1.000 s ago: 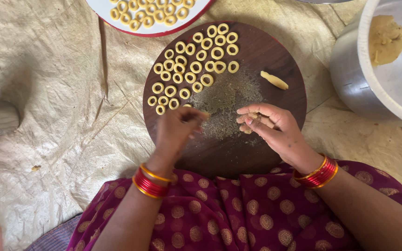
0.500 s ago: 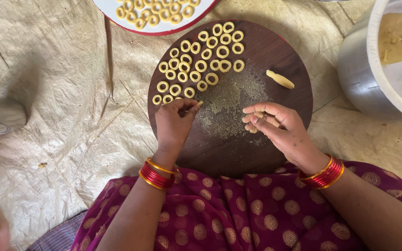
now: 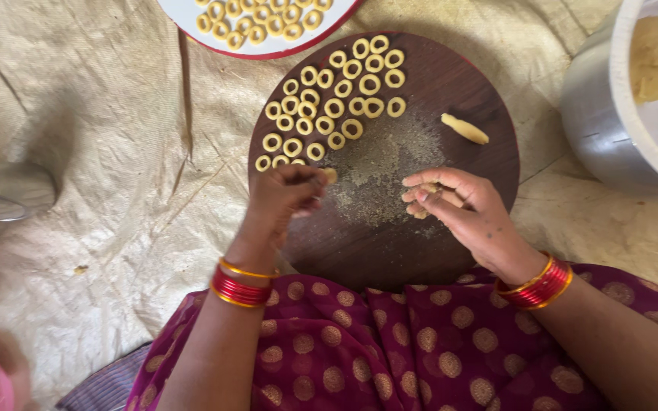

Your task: The person is making dough rings by hand. They roll small pieces of dough into thin strips, then join the ends to form rings, placing them on a wooden board.

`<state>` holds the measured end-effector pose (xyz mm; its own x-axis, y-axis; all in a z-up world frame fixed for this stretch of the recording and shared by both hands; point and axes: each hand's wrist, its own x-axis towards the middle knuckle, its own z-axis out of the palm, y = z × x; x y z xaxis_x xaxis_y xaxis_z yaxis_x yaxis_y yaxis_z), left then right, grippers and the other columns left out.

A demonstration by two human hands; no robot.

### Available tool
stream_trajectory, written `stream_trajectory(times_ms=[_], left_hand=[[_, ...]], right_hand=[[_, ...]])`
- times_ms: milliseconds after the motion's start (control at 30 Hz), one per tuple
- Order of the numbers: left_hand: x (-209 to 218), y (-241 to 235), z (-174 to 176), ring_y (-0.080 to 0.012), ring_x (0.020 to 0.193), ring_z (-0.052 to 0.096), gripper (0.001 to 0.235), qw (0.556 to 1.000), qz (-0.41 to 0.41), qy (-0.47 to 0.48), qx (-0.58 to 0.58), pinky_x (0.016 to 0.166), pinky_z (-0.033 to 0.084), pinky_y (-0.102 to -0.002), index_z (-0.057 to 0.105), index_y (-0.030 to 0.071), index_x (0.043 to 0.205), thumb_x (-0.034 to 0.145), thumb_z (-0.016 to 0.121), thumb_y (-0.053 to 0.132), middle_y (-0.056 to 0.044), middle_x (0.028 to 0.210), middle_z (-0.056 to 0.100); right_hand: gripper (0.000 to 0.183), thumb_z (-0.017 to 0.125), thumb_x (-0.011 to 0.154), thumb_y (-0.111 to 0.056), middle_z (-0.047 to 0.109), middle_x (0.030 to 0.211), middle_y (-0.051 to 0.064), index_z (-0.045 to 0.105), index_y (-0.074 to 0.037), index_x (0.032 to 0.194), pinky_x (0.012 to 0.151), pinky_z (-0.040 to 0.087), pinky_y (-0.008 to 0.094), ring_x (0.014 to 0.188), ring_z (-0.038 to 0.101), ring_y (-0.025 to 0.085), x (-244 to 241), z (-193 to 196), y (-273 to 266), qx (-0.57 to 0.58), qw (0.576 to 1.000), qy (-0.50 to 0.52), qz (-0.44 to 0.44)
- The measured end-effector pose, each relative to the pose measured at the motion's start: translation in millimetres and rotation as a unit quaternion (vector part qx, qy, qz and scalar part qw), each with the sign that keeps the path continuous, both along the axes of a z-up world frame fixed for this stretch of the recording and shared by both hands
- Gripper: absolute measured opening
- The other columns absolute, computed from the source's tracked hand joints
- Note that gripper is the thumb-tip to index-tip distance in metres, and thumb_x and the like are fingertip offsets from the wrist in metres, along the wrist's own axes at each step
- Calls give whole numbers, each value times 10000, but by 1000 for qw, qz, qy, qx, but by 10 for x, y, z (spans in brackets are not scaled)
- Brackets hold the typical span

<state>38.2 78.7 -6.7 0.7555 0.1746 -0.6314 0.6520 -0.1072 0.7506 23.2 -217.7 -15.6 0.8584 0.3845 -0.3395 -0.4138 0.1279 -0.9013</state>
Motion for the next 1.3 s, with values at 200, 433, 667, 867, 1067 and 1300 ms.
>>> stream_trajectory(times_ms=[200, 433, 667, 867, 1067, 1300], left_hand=[[22, 417, 271, -141, 655, 700, 153, 895, -72, 1, 441, 597, 549, -293, 802, 131, 871, 790, 880, 235, -38, 812, 781], [14, 414, 181, -195, 697, 719, 101, 838, -42, 10, 543, 623, 559, -368, 797, 152, 812, 794, 864, 226, -36, 836, 769], [-8, 361, 126, -236, 778, 734, 18, 840, -53, 29, 539, 709, 566, -398, 803, 200, 816, 824, 812, 187, -44, 876, 778], [-11, 364, 100, -256, 813, 724, 82, 837, -82, 21, 541, 741, 558, -421, 788, 195, 798, 860, 751, 155, -65, 896, 768], [-4, 389, 60, -228, 775, 724, 116, 838, -71, 18, 540, 714, 558, -404, 732, 146, 814, 913, 687, 107, -60, 842, 756], [56, 643, -172, -245, 794, 725, 286, 846, -68, -91, 521, 641, 586, -346, 705, 18, 1015, 737, 756, 69, -140, 933, 729]], right_hand=[[272, 620, 995, -86, 729, 1043, 127, 666, 50, 1228, 831, 575, 288, 917, 695, 153, 7, -30, -16, 20, 1000, -6, -5], [286, 622, 988, -85, 730, 1043, 130, 661, 50, 1237, 832, 589, 299, 915, 697, 157, 14, -39, -19, 14, 1000, -9, -3], [277, 622, 989, -74, 728, 1051, 135, 660, 53, 1232, 834, 585, 300, 918, 695, 163, 16, -29, -28, 24, 1000, -8, -3], [271, 618, 996, -81, 734, 1042, 129, 667, 44, 1231, 828, 589, 298, 915, 699, 166, 21, -30, -26, 10, 1000, -9, -6], [265, 625, 999, -83, 732, 1056, 130, 671, 49, 1225, 843, 585, 292, 940, 713, 153, 20, -49, -49, -5, 999, -31, -16], [179, 631, 1010, -6, 762, 1038, 124, 732, -25, 1156, 786, 609, 305, 896, 745, 191, 188, -151, -379, -345, 874, -326, -106]])
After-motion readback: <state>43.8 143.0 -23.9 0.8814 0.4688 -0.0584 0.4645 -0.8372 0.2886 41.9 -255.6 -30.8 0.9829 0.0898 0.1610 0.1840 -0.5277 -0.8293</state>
